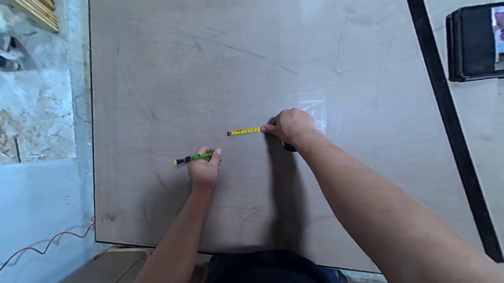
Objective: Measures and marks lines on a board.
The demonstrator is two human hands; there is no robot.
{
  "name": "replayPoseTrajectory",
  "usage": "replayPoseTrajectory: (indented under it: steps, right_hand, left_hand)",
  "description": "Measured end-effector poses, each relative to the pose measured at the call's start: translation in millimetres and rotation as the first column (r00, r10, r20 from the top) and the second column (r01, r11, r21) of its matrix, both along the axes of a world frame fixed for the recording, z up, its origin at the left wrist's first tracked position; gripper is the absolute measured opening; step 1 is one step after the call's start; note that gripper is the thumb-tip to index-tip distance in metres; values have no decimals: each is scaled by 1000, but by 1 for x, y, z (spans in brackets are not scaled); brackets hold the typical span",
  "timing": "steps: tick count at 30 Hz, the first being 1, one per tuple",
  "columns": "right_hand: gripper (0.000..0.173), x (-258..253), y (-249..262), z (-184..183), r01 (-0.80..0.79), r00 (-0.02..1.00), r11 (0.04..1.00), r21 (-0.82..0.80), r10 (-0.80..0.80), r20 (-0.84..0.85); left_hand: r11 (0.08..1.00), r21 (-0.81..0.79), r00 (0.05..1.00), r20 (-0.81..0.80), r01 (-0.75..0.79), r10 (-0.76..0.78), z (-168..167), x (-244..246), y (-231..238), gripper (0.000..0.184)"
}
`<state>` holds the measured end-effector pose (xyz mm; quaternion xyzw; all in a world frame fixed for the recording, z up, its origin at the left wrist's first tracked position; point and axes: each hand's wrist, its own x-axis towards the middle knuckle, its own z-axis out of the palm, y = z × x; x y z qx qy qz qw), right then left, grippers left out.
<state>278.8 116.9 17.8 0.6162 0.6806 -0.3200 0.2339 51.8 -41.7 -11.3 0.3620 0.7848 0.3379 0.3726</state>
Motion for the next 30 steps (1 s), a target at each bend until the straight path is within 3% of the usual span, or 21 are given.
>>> replayPoseTrajectory:
  steps: [6,13,17,22,30]
  right_hand:
    - [64,108,15,-14,24,998,995,92,-18,-64]
    - [65,242,24,-20,24,1000,995,98,-25,14]
    - [67,254,37,-14,-36,999,998,48,35,28]
    - [69,257,57,-10,-45,998,998,42,43,46]
    - [70,262,65,-12,-72,997,996,47,70,38]
  left_hand:
    - [997,80,996,91,19,-27,-2,6,-26,17]
    - [986,129,982,140,106,-124,-9,52,2,30]
    - [956,170,968,42,238,-249,-6,115,40,32]
    - [857,166,872,-73,488,-483,-16,184,97,29]
    - [784,200,794,42,588,-607,-24,228,148,29]
